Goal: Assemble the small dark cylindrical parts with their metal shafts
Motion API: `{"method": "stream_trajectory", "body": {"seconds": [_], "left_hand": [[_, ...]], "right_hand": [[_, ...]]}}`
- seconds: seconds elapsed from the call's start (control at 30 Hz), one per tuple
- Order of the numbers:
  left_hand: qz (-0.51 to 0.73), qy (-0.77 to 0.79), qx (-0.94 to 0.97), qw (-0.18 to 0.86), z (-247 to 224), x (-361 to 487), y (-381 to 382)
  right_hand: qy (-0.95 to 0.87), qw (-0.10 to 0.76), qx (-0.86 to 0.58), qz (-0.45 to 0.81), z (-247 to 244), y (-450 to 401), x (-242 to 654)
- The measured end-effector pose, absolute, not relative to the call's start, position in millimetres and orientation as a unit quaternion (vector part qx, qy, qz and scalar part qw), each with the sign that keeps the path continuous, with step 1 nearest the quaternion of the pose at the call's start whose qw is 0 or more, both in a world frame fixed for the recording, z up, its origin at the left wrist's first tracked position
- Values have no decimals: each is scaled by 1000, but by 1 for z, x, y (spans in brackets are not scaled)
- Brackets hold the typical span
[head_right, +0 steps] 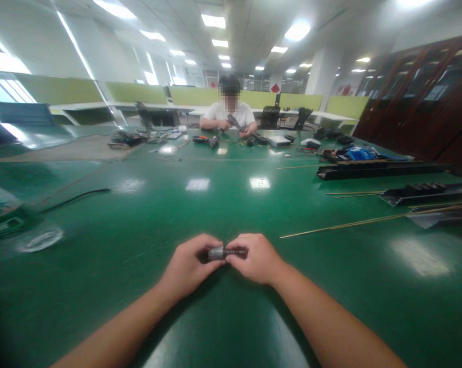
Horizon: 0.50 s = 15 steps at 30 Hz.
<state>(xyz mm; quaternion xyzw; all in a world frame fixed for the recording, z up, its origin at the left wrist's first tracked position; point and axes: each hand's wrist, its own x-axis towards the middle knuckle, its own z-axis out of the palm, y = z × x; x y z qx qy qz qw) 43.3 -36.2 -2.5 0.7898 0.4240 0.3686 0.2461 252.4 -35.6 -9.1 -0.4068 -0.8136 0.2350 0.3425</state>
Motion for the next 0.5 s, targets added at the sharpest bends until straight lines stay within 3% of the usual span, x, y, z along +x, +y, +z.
{"method": "stream_trajectory", "body": {"seconds": [0.5], "left_hand": [[374, 439, 778, 250, -9, 40, -32]], "right_hand": [[-805, 333, -425, 247, -7, -35, 254]]}}
